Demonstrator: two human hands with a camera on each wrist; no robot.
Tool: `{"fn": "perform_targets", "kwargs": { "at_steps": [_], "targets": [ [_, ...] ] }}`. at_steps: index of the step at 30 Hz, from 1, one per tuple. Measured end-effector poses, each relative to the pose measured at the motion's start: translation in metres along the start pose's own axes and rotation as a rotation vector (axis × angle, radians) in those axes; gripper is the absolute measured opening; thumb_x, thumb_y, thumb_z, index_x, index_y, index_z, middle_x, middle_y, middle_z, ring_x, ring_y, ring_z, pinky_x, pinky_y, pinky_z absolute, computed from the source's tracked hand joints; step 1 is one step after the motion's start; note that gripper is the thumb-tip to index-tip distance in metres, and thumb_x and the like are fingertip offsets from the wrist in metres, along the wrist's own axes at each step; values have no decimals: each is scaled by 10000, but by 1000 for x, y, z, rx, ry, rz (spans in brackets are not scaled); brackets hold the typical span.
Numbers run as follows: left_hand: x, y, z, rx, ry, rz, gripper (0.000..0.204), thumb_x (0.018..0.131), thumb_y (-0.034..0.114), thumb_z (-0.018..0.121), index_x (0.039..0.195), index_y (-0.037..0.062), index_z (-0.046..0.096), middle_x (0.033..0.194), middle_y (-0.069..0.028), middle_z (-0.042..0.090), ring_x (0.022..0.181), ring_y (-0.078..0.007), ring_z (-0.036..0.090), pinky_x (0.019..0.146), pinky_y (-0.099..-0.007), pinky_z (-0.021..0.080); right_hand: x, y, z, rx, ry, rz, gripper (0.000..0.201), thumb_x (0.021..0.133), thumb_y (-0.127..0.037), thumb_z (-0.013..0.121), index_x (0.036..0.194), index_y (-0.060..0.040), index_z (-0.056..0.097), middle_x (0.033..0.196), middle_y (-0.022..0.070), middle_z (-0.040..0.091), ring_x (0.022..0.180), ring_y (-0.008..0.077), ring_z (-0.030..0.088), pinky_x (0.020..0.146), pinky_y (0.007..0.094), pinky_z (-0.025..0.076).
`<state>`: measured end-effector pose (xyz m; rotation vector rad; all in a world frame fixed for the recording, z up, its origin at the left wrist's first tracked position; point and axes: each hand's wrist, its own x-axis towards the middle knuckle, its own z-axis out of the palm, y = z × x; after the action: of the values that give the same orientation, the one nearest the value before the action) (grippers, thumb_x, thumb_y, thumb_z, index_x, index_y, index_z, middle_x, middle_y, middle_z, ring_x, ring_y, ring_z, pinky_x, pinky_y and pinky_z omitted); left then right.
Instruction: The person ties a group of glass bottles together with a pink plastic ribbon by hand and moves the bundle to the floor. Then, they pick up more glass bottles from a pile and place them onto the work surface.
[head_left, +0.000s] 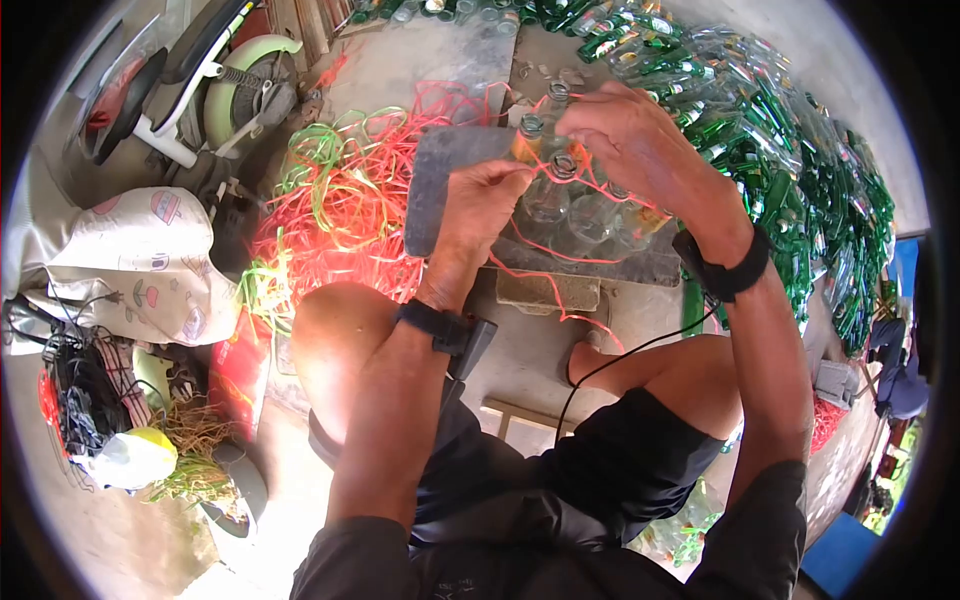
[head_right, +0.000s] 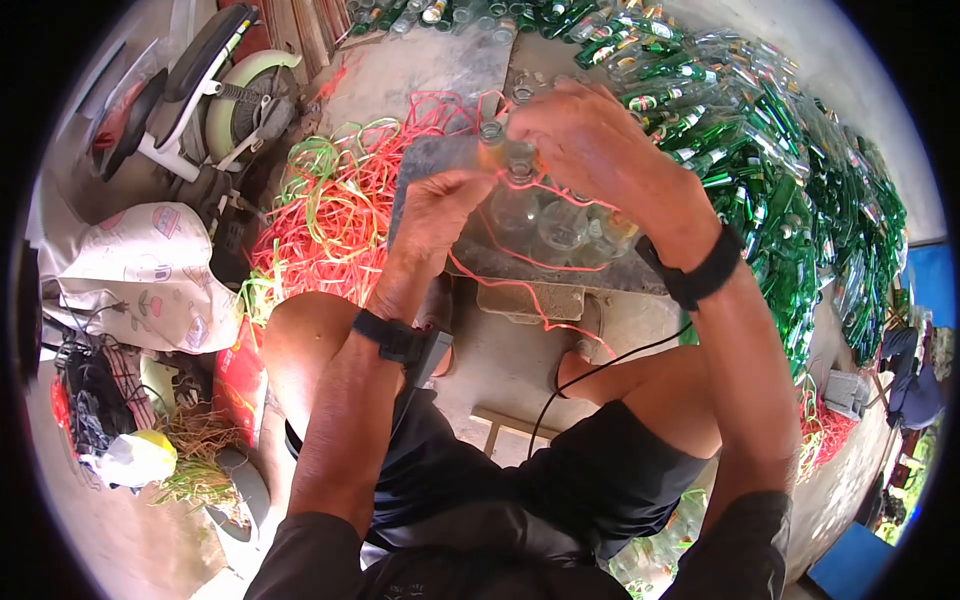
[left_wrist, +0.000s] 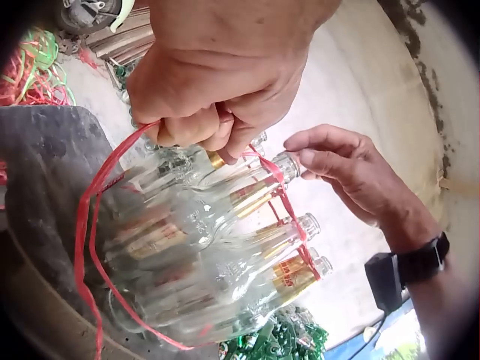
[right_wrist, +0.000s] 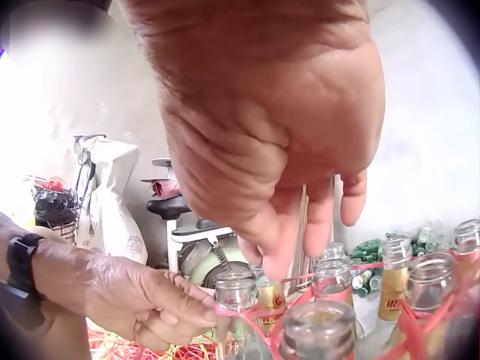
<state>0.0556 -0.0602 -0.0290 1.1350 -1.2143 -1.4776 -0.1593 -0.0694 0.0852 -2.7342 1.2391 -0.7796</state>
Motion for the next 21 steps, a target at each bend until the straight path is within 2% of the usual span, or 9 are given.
{"fn": "perform_targets", "kwargs": {
  "at_steps": [2, 3, 5, 7, 9, 11, 12, 14, 21],
  "targets": [
    [1, 1, -1, 11, 23, -45, 173, 912, 169, 781, 998, 20, 802, 821, 55, 659, 698, -35, 537, 595, -243, 445, 12, 5, 5, -6, -187, -87, 102, 878, -15, 660, 973, -29, 691, 839, 128, 665, 855, 360, 617, 786, 444, 509],
    [1, 2, -2, 27, 40, -88, 177, 887, 165, 797, 971, 10, 799, 824, 47, 662, 720, -47, 557, 614, -255, 465, 15, 7, 10, -3, -195, -92, 102, 878, -15, 660, 973, -29, 691, 839, 128, 665, 855, 360, 617, 786, 444, 509],
    [3, 0, 1, 15, 65, -88, 167, 867, 159, 806, 931, 5, 794, 800, 52, 652, 708, -45, 547, 601, -256, 456, 18, 12, 21, 43, -300, 22, 80, 886, -30, 662, 962, -17, 685, 853, 128, 680, 833, 350, 634, 767, 431, 517],
    [7, -2, 4, 3, 88, -87, 161, 848, 153, 815, 891, 1, 788, 775, 58, 641, 696, -44, 537, 588, -258, 447, 21, 17, 27, 128, -313, 5, 87, 880, -50, 653, 952, -41, 702, 861, 142, 686, 842, 363, 647, 782, 449, 517],
    [10, -6, 7, 1, 146, -73, 163, 827, 138, 814, 862, -20, 802, 653, -8, 681, 577, -61, 555, 520, -269, 445, 22, 20, 28, 213, -326, -6, 101, 875, -69, 644, 943, -65, 718, 870, 155, 691, 850, 377, 661, 796, 467, 517],
    [16, -14, 8, 40, 159, -57, 177, 821, 157, 821, 852, -16, 803, 629, -16, 673, 567, -68, 565, 524, -276, 452, 25, 22, 22, 417, -511, 212, 183, 915, -50, 607, 1016, -76, 757, 944, 151, 724, 894, 335, 683, 839, 430, 533],
    [18, -14, 9, 85, 169, -39, 192, 814, 176, 828, 842, -12, 804, 605, -24, 665, 557, -74, 575, 527, -284, 460, 23, 27, 24, 417, -514, 214, 183, 915, -50, 607, 1016, -76, 757, 944, 151, 724, 894, 335, 683, 839, 430, 533],
    [19, -16, 13, 100, 188, -36, 209, 806, 196, 838, 828, -9, 803, 588, -28, 657, 547, -82, 584, 528, -294, 465, 20, 39, 30, 328, -558, 127, 202, 965, 32, 620, 1130, -14, 727, 969, 121, 755, 931, 219, 704, 854, 353, 547],
    [23, -21, 23, 157, 251, -101, 318, 799, 302, 870, 731, 6, 775, 569, -36, 651, 529, -123, 602, 537, -337, 480, 32, 24, 17, 368, -694, 327, 287, 947, 58, 578, 1182, -35, 711, 1056, 130, 729, 1009, 235, 688, 896, 363, 546]
  ]
}}
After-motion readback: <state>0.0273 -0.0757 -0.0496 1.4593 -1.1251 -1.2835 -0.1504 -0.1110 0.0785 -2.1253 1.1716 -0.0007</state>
